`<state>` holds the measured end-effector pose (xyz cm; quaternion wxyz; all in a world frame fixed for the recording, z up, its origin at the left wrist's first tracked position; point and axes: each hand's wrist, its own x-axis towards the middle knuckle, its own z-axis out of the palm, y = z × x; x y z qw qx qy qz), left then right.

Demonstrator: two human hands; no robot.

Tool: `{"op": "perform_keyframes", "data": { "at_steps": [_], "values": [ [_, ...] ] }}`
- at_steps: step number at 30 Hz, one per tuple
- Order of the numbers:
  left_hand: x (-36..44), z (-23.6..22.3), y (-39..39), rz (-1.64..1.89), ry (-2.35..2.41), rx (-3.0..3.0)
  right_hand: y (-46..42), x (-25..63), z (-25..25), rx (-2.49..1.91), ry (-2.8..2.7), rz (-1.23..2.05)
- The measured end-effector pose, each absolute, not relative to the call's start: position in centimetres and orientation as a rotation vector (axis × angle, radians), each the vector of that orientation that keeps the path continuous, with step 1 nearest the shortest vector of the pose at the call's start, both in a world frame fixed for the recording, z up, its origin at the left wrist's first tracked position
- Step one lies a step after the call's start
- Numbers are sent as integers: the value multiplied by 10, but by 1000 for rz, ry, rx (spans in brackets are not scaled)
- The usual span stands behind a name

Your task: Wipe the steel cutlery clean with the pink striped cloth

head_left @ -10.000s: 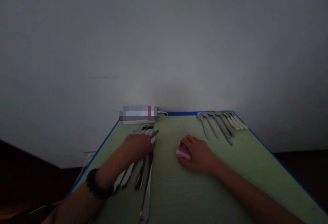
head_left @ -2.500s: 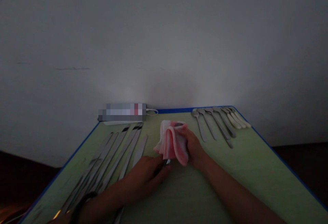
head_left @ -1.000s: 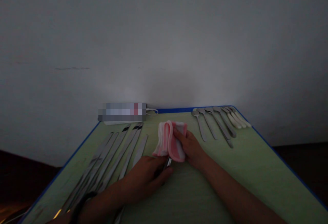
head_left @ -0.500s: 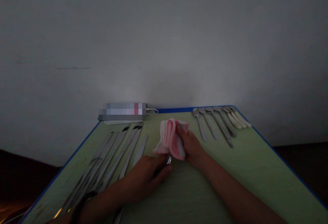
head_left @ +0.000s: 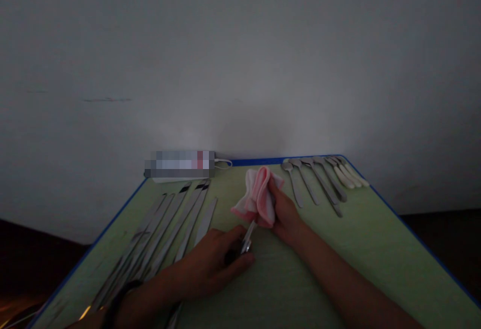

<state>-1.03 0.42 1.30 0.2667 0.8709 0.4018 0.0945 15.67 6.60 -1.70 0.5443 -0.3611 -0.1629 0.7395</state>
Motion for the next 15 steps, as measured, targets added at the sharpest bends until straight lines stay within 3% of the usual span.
{"op": "perform_keyframes", "data": {
  "at_steps": [15],
  "values": [
    [-10, 14, 4, 185, 1071, 2384, 66, 156, -15, -816, -403, 1782]
  ]
}}
